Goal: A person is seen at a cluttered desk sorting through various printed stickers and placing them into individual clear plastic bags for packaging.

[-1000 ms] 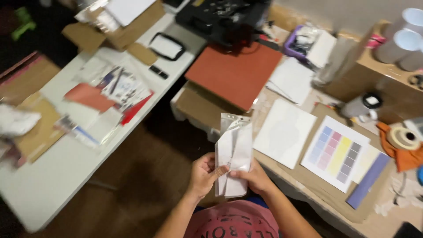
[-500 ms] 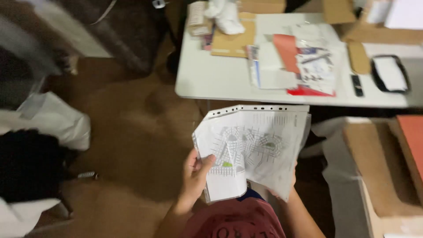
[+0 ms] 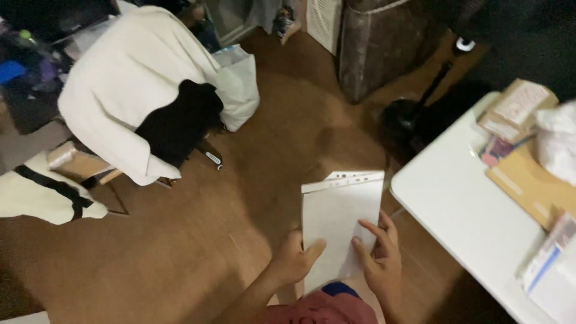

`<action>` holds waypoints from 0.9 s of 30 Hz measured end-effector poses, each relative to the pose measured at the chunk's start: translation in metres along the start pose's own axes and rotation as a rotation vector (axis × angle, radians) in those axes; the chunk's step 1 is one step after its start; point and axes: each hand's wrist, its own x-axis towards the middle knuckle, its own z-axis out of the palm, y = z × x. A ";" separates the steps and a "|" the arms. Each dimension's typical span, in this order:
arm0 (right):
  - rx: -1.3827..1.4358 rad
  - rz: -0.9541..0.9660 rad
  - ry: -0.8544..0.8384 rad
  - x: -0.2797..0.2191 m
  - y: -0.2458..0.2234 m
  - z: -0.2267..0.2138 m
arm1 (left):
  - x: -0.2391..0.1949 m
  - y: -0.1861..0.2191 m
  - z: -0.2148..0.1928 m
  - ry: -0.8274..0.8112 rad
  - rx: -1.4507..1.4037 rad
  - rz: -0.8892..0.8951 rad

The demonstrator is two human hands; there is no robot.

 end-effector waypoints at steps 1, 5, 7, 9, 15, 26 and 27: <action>0.009 -0.017 -0.024 0.027 0.005 0.005 | 0.023 -0.001 -0.014 0.029 -0.011 0.001; 0.049 0.078 -0.203 0.129 0.007 0.030 | 0.097 0.010 -0.078 0.296 -0.288 0.210; 0.081 -0.010 -0.327 0.175 -0.014 0.049 | 0.114 0.040 -0.117 0.348 -0.361 0.254; 0.062 -0.240 -0.573 0.219 -0.047 0.070 | 0.119 0.086 -0.159 0.382 -0.551 0.000; 0.163 -0.210 -0.591 0.317 -0.045 0.137 | 0.290 0.005 -0.427 0.134 -0.364 0.390; 0.046 0.460 -0.018 0.365 0.278 0.188 | 0.612 0.049 -0.886 1.250 -0.716 0.441; 0.041 0.509 -0.063 0.360 0.323 0.172 | 0.636 0.049 -0.872 1.333 -0.637 0.337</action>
